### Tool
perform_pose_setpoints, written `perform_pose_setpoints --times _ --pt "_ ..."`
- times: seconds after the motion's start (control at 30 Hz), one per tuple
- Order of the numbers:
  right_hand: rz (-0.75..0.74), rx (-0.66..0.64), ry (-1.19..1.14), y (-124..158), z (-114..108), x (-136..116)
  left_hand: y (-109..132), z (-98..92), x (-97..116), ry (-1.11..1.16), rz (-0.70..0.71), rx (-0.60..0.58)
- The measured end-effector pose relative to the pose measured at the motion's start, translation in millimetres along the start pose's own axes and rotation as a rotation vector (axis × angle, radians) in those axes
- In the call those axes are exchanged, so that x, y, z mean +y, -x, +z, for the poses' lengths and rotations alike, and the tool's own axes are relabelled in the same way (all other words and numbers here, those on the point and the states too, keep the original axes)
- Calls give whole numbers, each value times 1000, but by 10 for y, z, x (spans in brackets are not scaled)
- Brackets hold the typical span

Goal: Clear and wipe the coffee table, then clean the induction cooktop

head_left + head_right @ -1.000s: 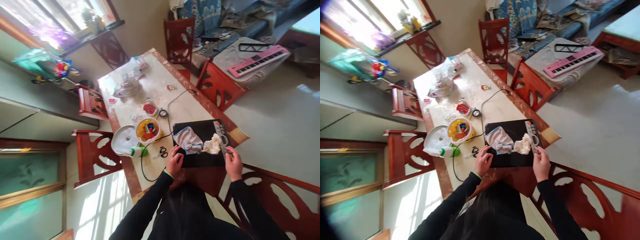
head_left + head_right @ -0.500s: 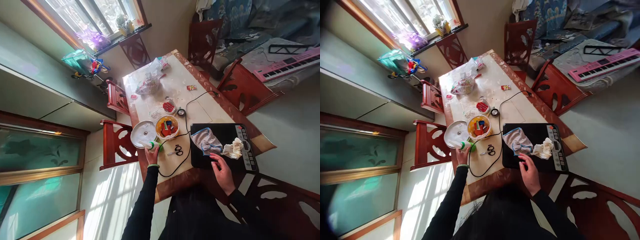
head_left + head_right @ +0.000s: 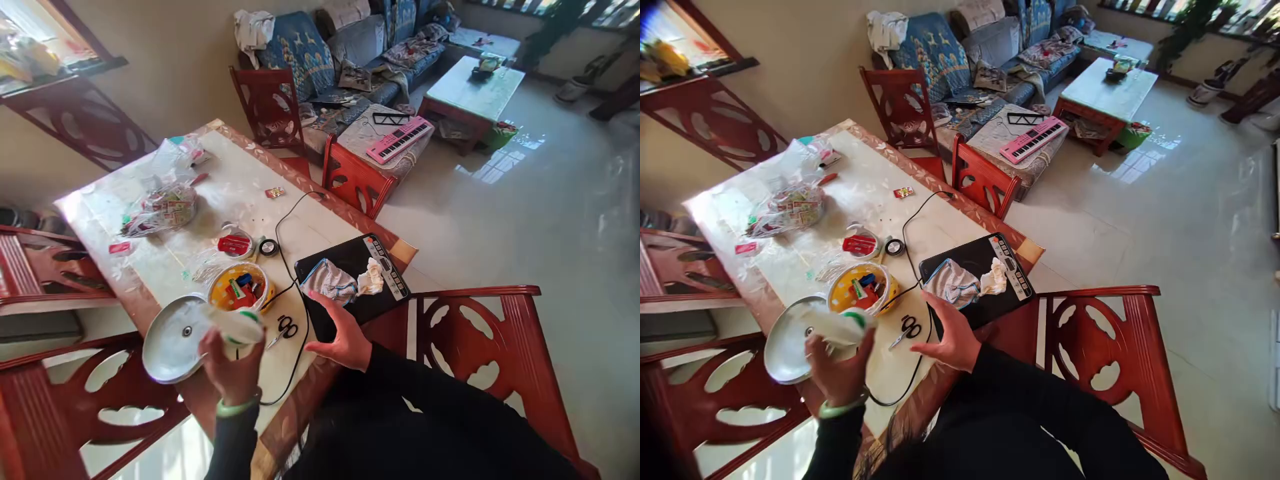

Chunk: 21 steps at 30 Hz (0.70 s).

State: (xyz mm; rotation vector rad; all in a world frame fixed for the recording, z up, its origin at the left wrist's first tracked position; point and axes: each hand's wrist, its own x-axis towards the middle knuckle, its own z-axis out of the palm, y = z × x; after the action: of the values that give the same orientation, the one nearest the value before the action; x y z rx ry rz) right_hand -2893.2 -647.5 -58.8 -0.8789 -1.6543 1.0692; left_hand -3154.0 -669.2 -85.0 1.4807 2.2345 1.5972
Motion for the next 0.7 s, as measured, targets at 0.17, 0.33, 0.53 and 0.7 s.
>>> perform_pose_setpoints --times 0.17,0.33,0.53,0.7 --pt "-59 227 40 -110 -342 -44 594 931 1017 278 339 -450" --pt "147 464 107 186 -1213 26 1127 1519 1498 468 419 -897" --pt "36 754 324 579 -2231 -257 1246 2091 1381 287 530 -1084" --pt "165 618 450 620 -2520 -87 1173 2541 1109 -153 719 -1114"
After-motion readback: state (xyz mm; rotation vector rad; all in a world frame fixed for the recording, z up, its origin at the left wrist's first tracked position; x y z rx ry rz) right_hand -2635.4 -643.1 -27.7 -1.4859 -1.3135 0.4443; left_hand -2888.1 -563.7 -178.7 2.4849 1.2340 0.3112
